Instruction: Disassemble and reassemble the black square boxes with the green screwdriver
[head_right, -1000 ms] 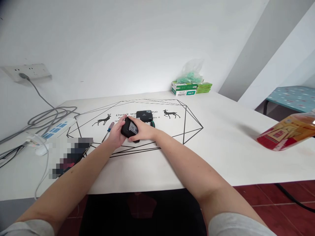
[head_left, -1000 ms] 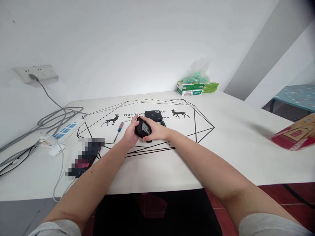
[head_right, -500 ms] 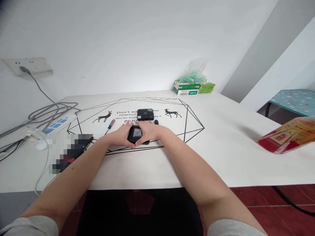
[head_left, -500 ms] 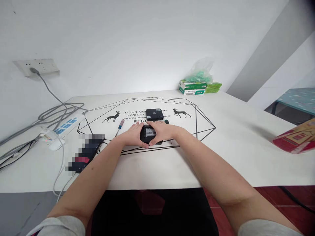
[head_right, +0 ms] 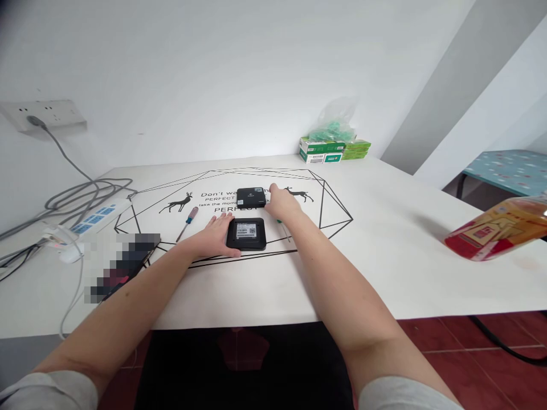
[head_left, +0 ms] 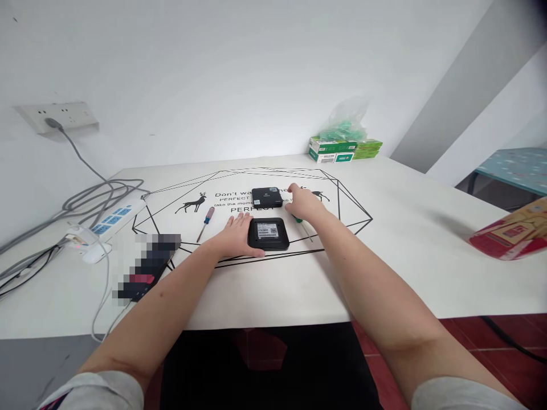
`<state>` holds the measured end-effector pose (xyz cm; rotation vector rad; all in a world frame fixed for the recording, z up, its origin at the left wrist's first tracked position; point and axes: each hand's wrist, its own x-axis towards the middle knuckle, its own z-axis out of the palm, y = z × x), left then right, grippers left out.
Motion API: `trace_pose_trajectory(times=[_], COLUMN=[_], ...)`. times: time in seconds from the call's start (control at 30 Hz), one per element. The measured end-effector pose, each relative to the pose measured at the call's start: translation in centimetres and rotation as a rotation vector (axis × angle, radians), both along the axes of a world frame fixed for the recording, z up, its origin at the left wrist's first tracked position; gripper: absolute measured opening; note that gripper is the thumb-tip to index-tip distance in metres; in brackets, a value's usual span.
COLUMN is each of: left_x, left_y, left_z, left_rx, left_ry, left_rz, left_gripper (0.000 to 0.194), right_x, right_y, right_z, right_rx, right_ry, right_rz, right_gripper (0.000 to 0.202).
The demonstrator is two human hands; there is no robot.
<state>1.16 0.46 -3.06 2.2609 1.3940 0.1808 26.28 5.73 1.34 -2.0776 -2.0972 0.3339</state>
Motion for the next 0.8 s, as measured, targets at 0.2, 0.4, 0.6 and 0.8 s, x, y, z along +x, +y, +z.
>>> trace_pose_trajectory(times=[0.2,0.4,0.6,0.8], left_x=[0.6,0.6,0.2,0.6], left_y=[-0.6,-0.9,-0.5,-0.6], left_z=[0.6,1.1,0.3,0.4], left_rx=[-0.025,-0.061,-0.056,-0.038], left_ry=[0.098,0.181,0.206,0.217], left_rz=[-0.015,-0.025,-0.014,-0.018], left_gripper=[0.142,0.146,0.152,0.146], right_x=[1.1,3.4,4.3,2.6], right_y=[0.9,2.1,2.8,2.2], right_z=[-0.8,-1.0,-2.0,-0.9], right_rx=[-0.091,-0.075,-0.05,0.399], right_ry=[-0.073,-0.07,0.054,0.479], right_rz=[-0.057,-0.191,-0.148,-0.061], right_gripper=[0.058,0.065,0.039,0.042])
